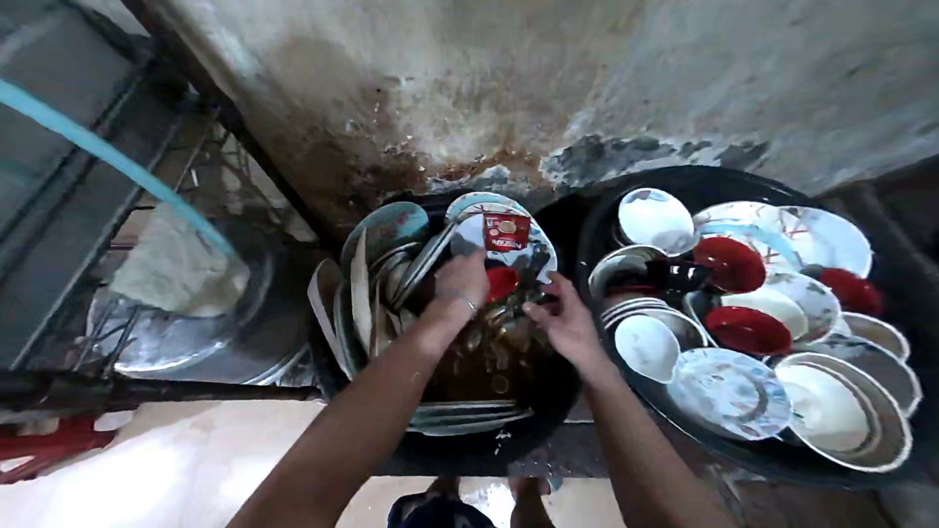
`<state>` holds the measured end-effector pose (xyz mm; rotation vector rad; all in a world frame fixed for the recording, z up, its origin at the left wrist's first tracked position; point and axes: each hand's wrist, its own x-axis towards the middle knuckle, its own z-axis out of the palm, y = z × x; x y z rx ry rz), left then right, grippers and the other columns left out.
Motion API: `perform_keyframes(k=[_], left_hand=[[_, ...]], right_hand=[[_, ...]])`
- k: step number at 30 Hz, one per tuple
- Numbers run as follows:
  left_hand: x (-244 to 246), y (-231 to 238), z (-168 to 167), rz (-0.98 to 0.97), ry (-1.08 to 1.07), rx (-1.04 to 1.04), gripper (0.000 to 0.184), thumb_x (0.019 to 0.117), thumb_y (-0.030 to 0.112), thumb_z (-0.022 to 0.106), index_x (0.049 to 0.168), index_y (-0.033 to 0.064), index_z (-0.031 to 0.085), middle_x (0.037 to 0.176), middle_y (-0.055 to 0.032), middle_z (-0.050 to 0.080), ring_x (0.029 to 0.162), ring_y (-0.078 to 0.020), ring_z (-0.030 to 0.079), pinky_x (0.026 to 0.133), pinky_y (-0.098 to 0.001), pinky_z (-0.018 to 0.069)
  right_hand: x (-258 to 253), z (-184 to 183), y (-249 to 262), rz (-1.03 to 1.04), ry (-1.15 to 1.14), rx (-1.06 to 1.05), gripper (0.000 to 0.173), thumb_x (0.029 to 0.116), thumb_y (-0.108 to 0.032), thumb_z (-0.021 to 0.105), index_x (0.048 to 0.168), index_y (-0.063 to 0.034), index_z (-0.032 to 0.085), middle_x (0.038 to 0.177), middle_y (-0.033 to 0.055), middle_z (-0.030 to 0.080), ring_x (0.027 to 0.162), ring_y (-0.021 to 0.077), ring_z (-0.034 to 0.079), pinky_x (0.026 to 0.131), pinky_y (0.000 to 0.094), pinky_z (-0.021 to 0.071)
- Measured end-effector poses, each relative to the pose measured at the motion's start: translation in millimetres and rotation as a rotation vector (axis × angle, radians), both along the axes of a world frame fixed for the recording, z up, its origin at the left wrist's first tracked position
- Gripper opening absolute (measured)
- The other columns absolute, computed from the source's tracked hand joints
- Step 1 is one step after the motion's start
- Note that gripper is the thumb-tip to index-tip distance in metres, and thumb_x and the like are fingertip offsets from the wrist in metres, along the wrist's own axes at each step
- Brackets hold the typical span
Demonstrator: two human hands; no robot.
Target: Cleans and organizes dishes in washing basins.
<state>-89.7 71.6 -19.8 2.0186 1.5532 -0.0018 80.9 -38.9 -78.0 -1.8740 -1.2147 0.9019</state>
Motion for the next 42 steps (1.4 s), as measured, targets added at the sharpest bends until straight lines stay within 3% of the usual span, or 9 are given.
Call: perform_keyframes(k=[5,9,16,19,21,26,30,35,42], left_hand=[[-25.8,14.3,-74.8,-0.107,-0.173,-0.148,0.079,0.0887,0.029,0.082,0.156,0.0135,0.043,0.148,-0.0203,0.054,0.136,-0.0382,0.054,0.111,-0.0624,0.0449],[-51.2,15.5,-81.0,0.086,0.207,-0.137,0.066,0.1035,0.017,0.054,0.160,-0.0017,0.026,0.154,-0.0294,0.044,0.136,-0.0454,0.052,0.108,-0.0619,0.0458],[-46.3,21.6,-113.6,0.049,0.291,-0.077,0.057,0.1007,0.006,0.059,0.154,-0.0014,0.040,0.161,-0.0263,0.036,0.142,-0.0458,0.045,0.110,-0.0615,0.0441],[-46.9,25.1,-134.3,-0.025,0.199,0.110,0.059,0.0958,0.000,0.063,0.153,0.0070,0.047,0.167,-0.0223,0.027,0.143,-0.0457,0.043,0.108,-0.0604,0.0468],[-48.6,28.8,-138.0,-0.061,0.139,0.204,0.066,0.0952,-0.002,0.062,0.156,0.0157,0.044,0.170,-0.0168,0.022,0.146,-0.0423,0.041,0.112,-0.0563,0.0452],[-51.5,10.8,-140.0,0.190,0.118,0.126,0.063,0.0985,0.004,0.060,0.157,0.0040,0.037,0.157,-0.0276,0.041,0.139,-0.0483,0.047,0.108,-0.0594,0.0472],[-42.4,14.2,-114.6,0.222,0.312,-0.063,0.039,0.0981,0.010,0.062,0.133,-0.0070,0.058,0.131,-0.0308,0.062,0.121,-0.0476,0.062,0.097,-0.0618,0.0529],[-58.6,3.7,-110.8,-0.026,0.225,0.207,0.043,0.0997,0.004,0.058,0.142,-0.0013,0.056,0.145,-0.0302,0.051,0.135,-0.0486,0.049,0.108,-0.0636,0.0447],[-29.3,-19.4,-55.5,-0.181,-0.194,0.466,0.024,0.0910,-0.004,0.065,0.115,0.0004,0.069,0.131,-0.0247,0.061,0.128,-0.0441,0.055,0.109,-0.0609,0.0446]], right_hand=[[-44.1,-29.5,68.7,0.197,-0.260,-0.319,0.042,0.1035,-0.009,0.055,0.145,-0.0073,0.055,0.139,0.0247,0.060,0.124,0.0437,0.061,0.104,0.0644,0.0478],[-60.3,-56.5,98.0,0.032,-0.451,-0.360,0.040,0.1049,-0.018,0.051,0.142,-0.0031,0.052,0.122,0.0314,0.065,0.113,0.0494,0.066,0.091,0.0676,0.0529],[-72.6,-59.6,101.8,0.069,-0.458,-0.533,0.044,0.1016,-0.026,0.054,0.141,-0.0078,0.054,0.128,0.0258,0.065,0.116,0.0461,0.065,0.090,0.0682,0.0522],[-66.9,-7.1,84.0,0.264,-0.282,-0.740,0.053,0.1094,-0.028,0.044,0.157,-0.0075,0.035,0.154,0.0235,0.046,0.142,0.0424,0.047,0.112,0.0614,0.0407],[-70.4,-44.1,77.0,0.235,-0.357,-0.485,0.046,0.1035,-0.034,0.055,0.140,-0.0056,0.058,0.129,0.0274,0.065,0.119,0.0473,0.063,0.097,0.0685,0.0493],[-94.0,-41.5,38.8,0.146,-0.358,-0.464,0.057,0.1021,-0.022,0.059,0.153,-0.0149,0.036,0.115,0.0255,0.069,0.105,0.0461,0.070,0.086,0.0640,0.0559],[-86.3,-39.1,6.3,0.093,-0.523,-0.400,0.061,0.0991,-0.017,0.060,0.154,-0.0147,0.033,0.125,0.0216,0.067,0.100,0.0440,0.071,0.081,0.0624,0.0578],[-56.3,-54.0,-18.2,0.155,-0.645,-0.121,0.068,0.0905,-0.006,0.068,0.154,-0.0113,0.043,0.140,0.0183,0.061,0.125,0.0380,0.062,0.103,0.0558,0.0513],[-51.4,-39.4,-21.6,0.303,-0.506,0.234,0.076,0.0714,0.005,0.081,0.138,-0.0281,0.065,0.163,0.0197,0.033,0.146,0.0427,0.038,0.111,0.0630,0.0427]])
